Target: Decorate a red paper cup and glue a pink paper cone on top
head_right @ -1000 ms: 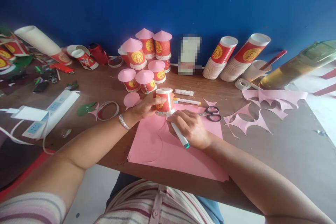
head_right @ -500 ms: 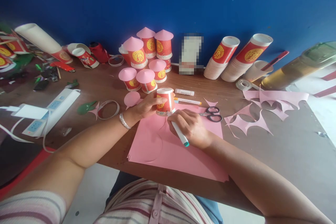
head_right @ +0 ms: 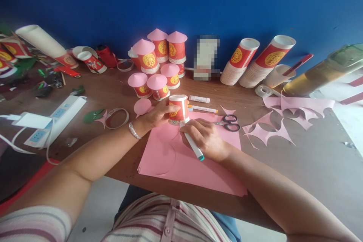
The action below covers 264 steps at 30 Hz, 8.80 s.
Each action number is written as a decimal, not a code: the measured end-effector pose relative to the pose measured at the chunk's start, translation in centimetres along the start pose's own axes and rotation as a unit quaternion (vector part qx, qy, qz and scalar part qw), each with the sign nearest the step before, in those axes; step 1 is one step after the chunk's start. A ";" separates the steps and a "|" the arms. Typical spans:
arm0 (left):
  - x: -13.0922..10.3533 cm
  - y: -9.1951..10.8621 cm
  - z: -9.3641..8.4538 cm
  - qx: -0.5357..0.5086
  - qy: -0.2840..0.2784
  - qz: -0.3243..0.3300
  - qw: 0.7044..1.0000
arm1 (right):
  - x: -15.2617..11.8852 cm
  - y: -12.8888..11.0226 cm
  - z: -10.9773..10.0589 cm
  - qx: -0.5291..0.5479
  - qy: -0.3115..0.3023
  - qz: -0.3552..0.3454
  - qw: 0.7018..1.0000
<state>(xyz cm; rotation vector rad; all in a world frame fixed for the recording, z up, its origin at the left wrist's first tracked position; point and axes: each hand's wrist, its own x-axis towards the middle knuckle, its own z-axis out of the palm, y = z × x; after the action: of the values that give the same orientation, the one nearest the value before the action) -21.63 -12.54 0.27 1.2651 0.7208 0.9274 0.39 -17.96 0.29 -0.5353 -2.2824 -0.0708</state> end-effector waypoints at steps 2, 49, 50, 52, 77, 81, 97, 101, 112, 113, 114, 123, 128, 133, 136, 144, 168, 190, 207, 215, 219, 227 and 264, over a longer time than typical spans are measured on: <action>0.0 0.2 0.0 0.006 -0.013 -0.008 1.000 | 0.0 0.0 0.0 -0.004 0.002 0.000 1.000; 0.2 -0.7 -0.4 -0.051 -0.061 -0.023 0.997 | -0.1 0.4 0.1 -0.024 0.024 0.005 0.999; 0.2 -0.8 -0.5 -0.050 -0.059 -0.024 0.997 | -0.1 0.3 0.1 -0.026 0.027 0.009 0.999; 0.2 -0.9 -0.5 -0.051 -0.063 -0.024 0.996 | -0.1 0.3 0.1 -0.030 0.032 0.014 0.999; 0.7 -1.1 -0.3 -0.146 -0.034 -0.061 0.987 | 0.1 -0.3 -0.3 0.038 0.007 0.009 0.999; 0.6 -1.0 0.0 -0.132 -0.034 -0.049 0.989 | 0.0 -0.4 -0.1 0.043 -0.009 -0.004 0.999; 0.3 0.1 0.5 -0.080 -0.031 -0.026 0.996 | -0.1 -0.1 -0.1 -0.020 0.025 0.031 0.999; 0.3 0.2 0.5 -0.074 -0.019 -0.028 0.997 | -0.2 0.0 0.0 -0.021 0.024 0.032 0.999; 0.2 0.6 0.7 -0.073 -0.020 -0.030 0.997 | 0.0 -0.2 -0.1 -0.012 0.014 0.024 1.000; 0.3 0.5 0.7 -0.074 -0.025 -0.027 0.997 | 0.0 -0.2 0.0 -0.012 0.016 0.023 1.000; 0.4 0.4 0.6 -0.076 -0.030 -0.023 0.996 | 0.0 -0.2 0.0 -0.014 0.018 0.024 0.999; 0.4 -0.5 0.1 -0.085 -0.025 -0.041 0.995 | -0.2 0.1 -0.1 -0.023 0.008 0.032 0.999; 0.4 -0.3 0.2 -0.099 -0.039 -0.026 0.994 | 0.0 -0.2 -0.1 -0.018 0.009 0.012 1.000; 0.4 -0.1 0.4 -0.109 -0.039 -0.022 0.993 | 0.3 -0.3 -0.1 -0.022 0.038 0.002 0.999; 0.5 -0.4 0.2 -0.118 -0.039 -0.027 0.992 | 0.5 -0.4 -0.1 -0.024 0.046 0.001 0.999; 0.5 -0.7 0.0 -0.138 -0.012 -0.045 0.989 | 0.4 -0.5 0.0 -0.004 0.038 -0.010 0.999; 0.4 -0.1 0.4 -0.088 -0.024 -0.015 0.996 | 0.3 -0.3 -0.2 -0.010 0.053 -0.012 0.998; 0.1 0.4 0.3 -0.088 -0.026 -0.040 0.995 | 0.4 -0.1 -0.3 -0.010 0.033 -0.007 0.999; 0.3 -0.9 -0.5 -0.094 -0.046 -0.027 0.994 | 0.4 0.0 -0.4 -0.005 0.010 -0.007 1.000; 0.3 -0.6 -0.3 -0.094 -0.050 -0.018 0.994 | 0.3 -0.1 -0.2 -0.004 0.022 -0.016 1.000; 0.3 -0.6 -0.2 -0.093 -0.037 -0.027 0.995 | 0.4 0.0 -0.4 0.004 0.013 -0.011 1.000; 0.1 -0.1 0.0 -0.089 -0.049 -0.027 0.994 | 0.3 0.0 -0.3 -0.011 0.034 -0.016 0.999; 0.0 -0.5 -0.5 -0.090 -0.058 -0.049 0.993 | 0.3 0.2 -0.2 -0.030 0.040 -0.022 0.998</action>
<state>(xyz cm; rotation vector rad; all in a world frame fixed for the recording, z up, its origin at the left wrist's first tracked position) -21.95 -12.38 -0.29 1.1037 0.5896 0.8130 0.41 -17.76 0.66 -0.5043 -2.2195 -0.1805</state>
